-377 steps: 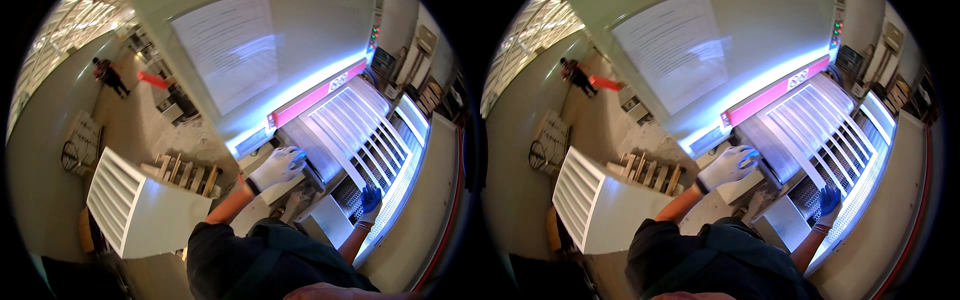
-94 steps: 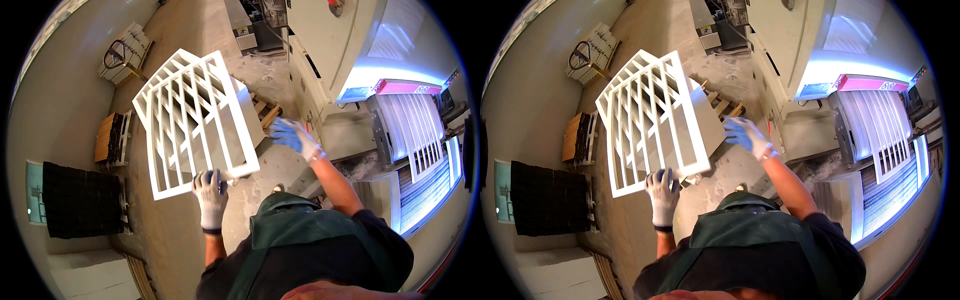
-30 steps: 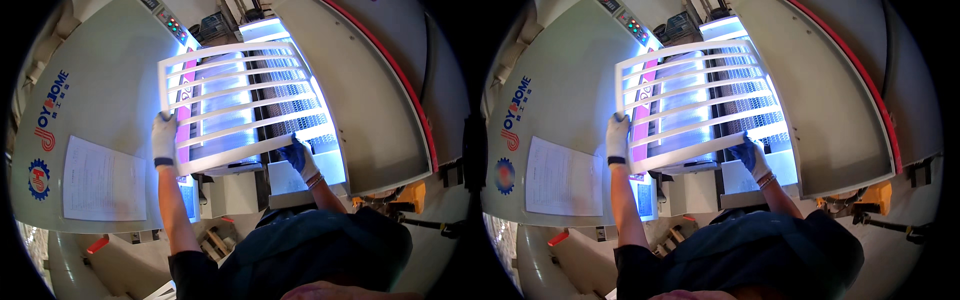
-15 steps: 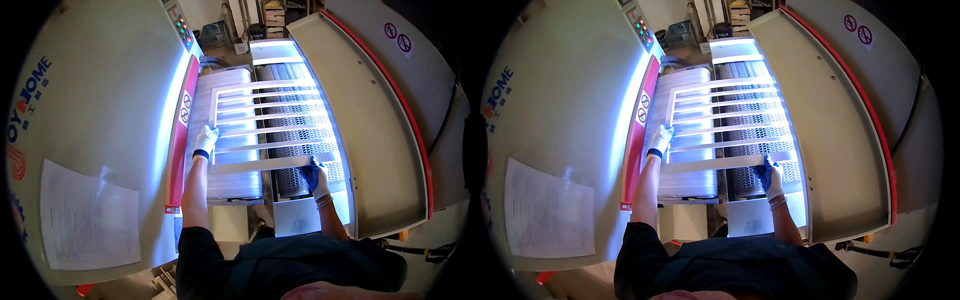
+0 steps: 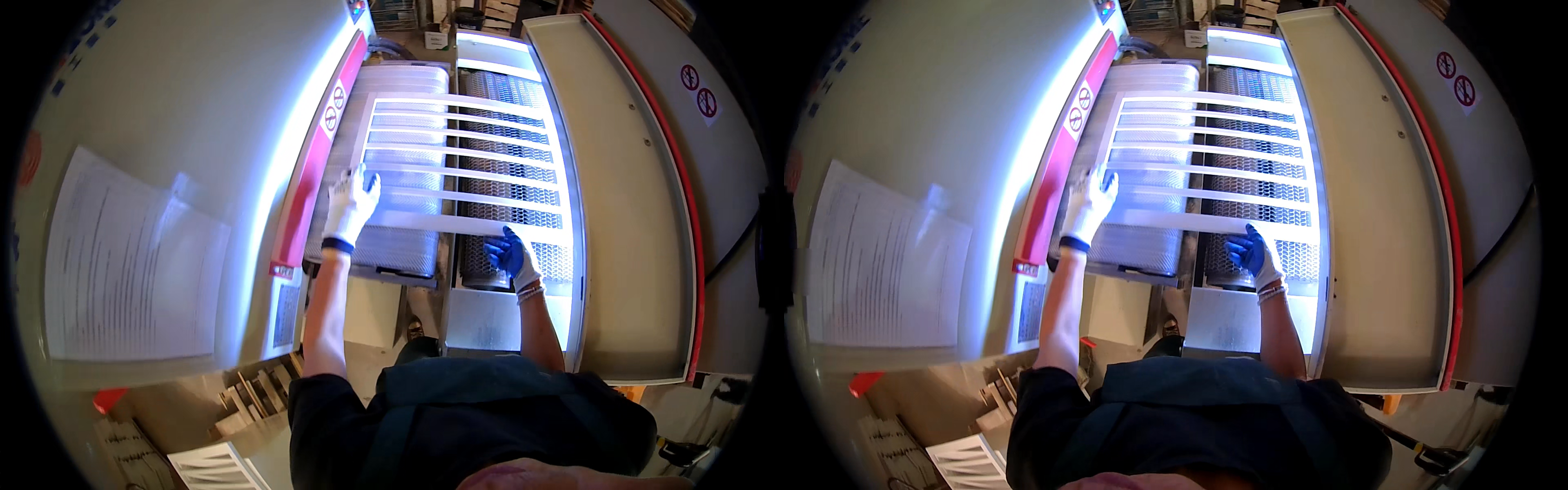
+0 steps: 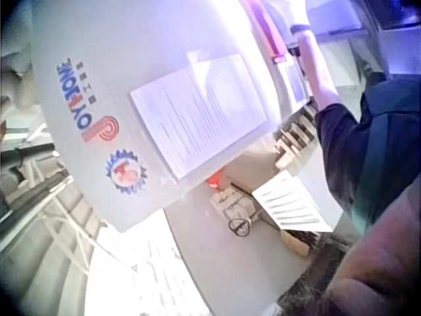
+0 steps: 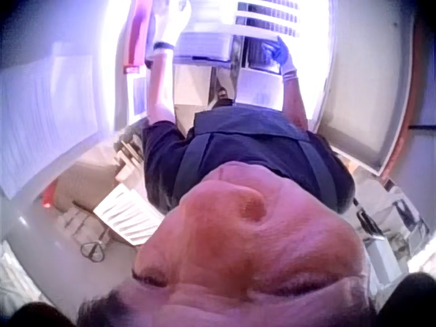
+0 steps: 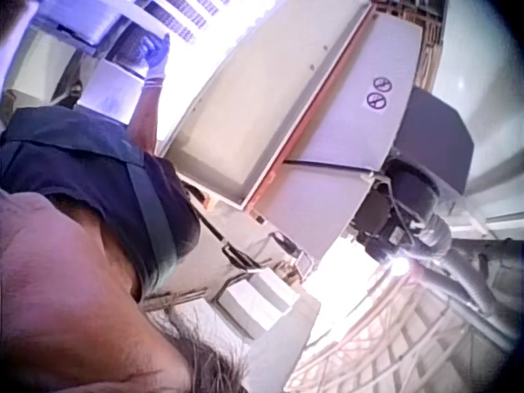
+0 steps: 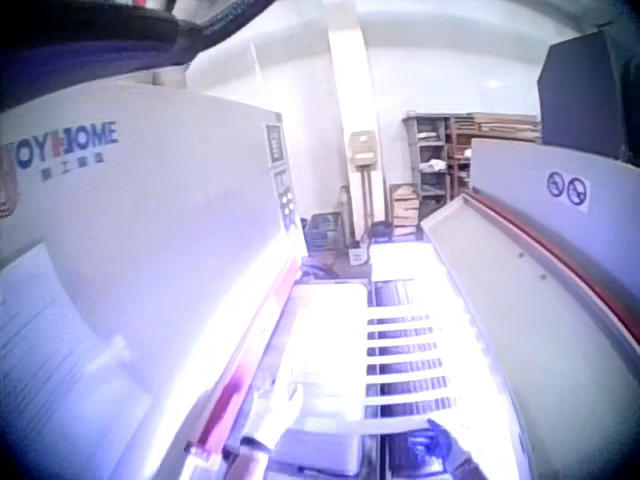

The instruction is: The person uses a manual pallet jack to transport a stack of white slatted panels to a processing machine. They then repeatedly pick up individual panels and feed them into the machine's conveyor belt, which is illuminated by a bright light.

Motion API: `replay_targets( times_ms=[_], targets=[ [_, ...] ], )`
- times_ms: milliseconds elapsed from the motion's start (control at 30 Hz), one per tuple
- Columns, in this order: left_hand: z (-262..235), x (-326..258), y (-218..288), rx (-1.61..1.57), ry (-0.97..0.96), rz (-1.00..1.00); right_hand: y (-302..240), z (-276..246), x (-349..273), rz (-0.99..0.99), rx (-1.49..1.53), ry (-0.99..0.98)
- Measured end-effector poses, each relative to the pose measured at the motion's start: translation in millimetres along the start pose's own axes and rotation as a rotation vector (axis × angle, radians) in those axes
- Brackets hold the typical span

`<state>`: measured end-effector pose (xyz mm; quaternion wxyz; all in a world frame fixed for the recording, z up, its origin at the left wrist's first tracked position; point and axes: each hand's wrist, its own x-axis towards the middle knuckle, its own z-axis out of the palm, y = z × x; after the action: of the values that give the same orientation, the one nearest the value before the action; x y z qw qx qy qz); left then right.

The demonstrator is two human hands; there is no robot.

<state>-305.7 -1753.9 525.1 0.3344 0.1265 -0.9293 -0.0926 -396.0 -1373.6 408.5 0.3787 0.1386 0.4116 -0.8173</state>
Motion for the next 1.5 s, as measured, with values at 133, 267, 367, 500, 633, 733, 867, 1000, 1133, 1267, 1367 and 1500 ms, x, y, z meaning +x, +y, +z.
replay_targets(
  times_ms=[133, 267, 367, 500, 633, 733, 867, 1000, 1133, 1267, 1367, 1500],
  targets=[
    [-115, -107, 51, -0.271, -0.152, -0.36, -6, 29, -2, -0.128, -0.131, -0.154],
    [-190, -234, 85, -0.127, -0.079, -0.544, -7, 57, -19, -0.188, -0.296, -0.494],
    [-243, -327, 104, -0.036, 0.201, -0.81, 21, 110, -60, -0.12, -0.314, -0.489],
    [-329, -457, 131, 0.767, 0.119, -1.141, 84, 166, -125, -0.012, -0.509, -0.574],
    [-418, -585, 163, 1.198, -0.044, -1.505, 141, 191, -188, 0.189, -0.525, -0.781],
    [-471, -659, 170, 1.205, -0.071, -1.724, 179, 184, -230, 0.304, -0.647, -0.837],
    [-523, -715, 172, 1.095, -0.389, -1.835, 236, 167, -275, 0.519, -0.598, -0.91],
    [-531, -725, 177, 1.048, -0.337, -1.662, 318, 154, -309, 0.738, -0.651, -0.916],
    [-511, -708, 201, 1.108, -0.338, -1.444, 399, 146, -354, 0.977, -0.693, -0.982],
    [-487, -658, 246, 0.782, -0.295, -1.31, 444, 137, -420, 1.147, -0.572, -1.087],
    [-490, -641, 262, 0.378, -0.133, -1.036, 436, 145, -466, 1.245, -0.729, -1.056],
    [-540, -679, 228, 0.62, 0.016, -1.106, 412, 121, -457, 1.115, -0.619, -0.969]
  ],
)
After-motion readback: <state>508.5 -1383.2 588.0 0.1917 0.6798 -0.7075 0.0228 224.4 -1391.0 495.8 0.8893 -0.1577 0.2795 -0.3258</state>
